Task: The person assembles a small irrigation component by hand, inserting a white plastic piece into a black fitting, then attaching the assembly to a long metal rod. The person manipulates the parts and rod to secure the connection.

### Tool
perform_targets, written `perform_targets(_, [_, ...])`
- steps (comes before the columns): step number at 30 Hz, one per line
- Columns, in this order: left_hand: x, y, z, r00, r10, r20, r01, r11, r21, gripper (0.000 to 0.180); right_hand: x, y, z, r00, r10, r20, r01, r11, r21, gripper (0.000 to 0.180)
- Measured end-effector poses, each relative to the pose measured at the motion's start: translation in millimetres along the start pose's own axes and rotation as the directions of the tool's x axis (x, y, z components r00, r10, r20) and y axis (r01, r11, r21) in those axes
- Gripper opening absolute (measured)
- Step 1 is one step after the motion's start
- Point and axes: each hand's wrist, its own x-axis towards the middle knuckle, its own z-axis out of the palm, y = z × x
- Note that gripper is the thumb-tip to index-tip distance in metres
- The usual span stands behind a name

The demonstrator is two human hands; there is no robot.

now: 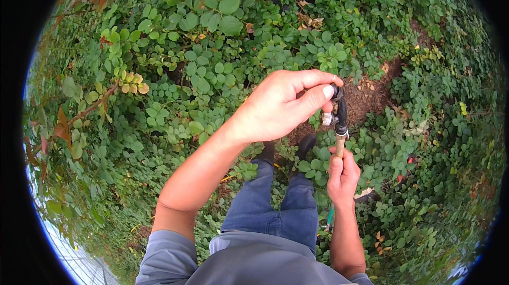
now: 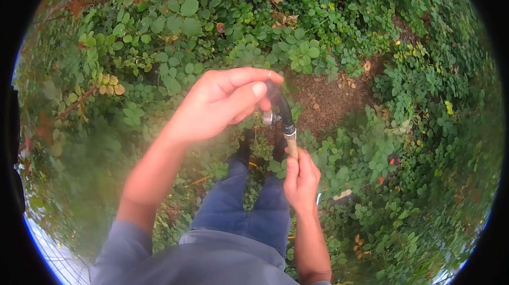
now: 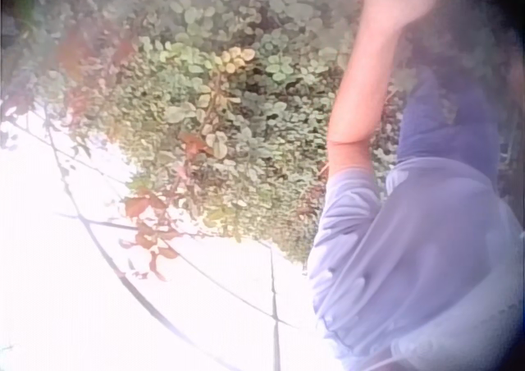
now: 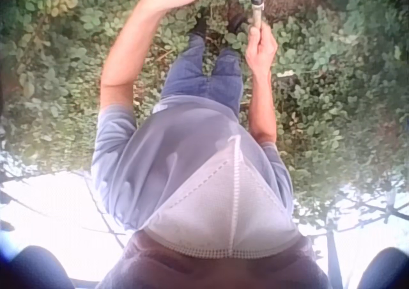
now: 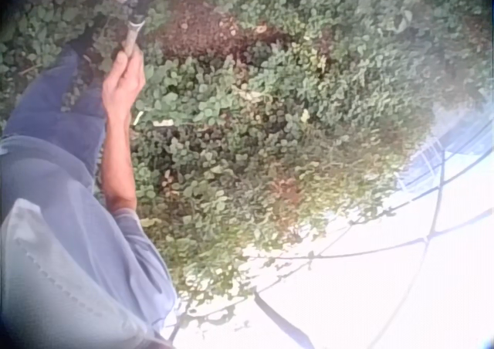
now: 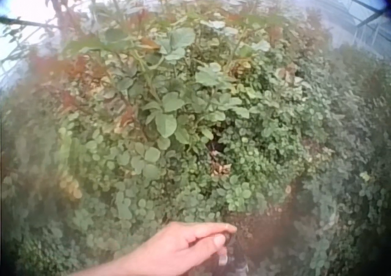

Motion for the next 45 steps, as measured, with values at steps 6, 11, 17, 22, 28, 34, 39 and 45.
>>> perform_targets(6, [0.3,-12.7,1.7,0.991,-0.107,0.082,0.134,0.856,-0.499,0.033,-0.9,2.0,-2.3,1.000,0.000,0.019,-0.001,1.000,0.028,0.018])
perform_targets(11, [1.2,-14.0,1.3,0.984,-0.124,0.131,0.181,0.686,-0.704,0.032,-0.8,1.0,-6.2,0.999,0.029,0.045,-0.032,0.997,0.077,0.018])
perform_targets(17, [2.6,-3.5,-4.2,0.988,-0.067,0.137,0.112,0.928,-0.355,0.030,-1.7,5.7,-8.3,0.999,0.004,0.048,-0.010,0.991,0.132,0.020])
perform_targets(22, [10.9,4.4,-14.9,0.979,0.097,0.179,-0.139,0.961,0.239,0.032,-1.7,7.5,-3.0,0.994,-0.059,0.095,0.045,0.989,0.143,0.027])
perform_targets(28, [19.4,18.7,-28.6,0.943,0.114,0.312,-0.230,0.902,0.366,0.034,-1.1,-0.6,-4.3,0.992,0.040,0.120,-0.060,0.983,0.172,0.019])
perform_targets(34, [26.7,27.9,-34.0,0.864,0.135,0.484,-0.392,0.784,0.481,0.028,-2.8,0.1,-3.2,0.988,0.014,0.156,-0.046,0.977,0.209,0.020])
perform_targets(39, [22.5,32.9,-28.5,0.864,0.137,0.484,-0.399,0.772,0.494,0.021,-3.8,-0.3,-4.4,0.986,0.010,0.167,-0.047,0.975,0.217,0.020])
perform_targets(45, [13.0,23.0,-27.2,0.864,0.219,0.454,-0.465,0.694,0.550,0.016,-5.7,-0.6,-2.4,0.979,0.018,0.205,-0.068,0.968,0.241,0.020])
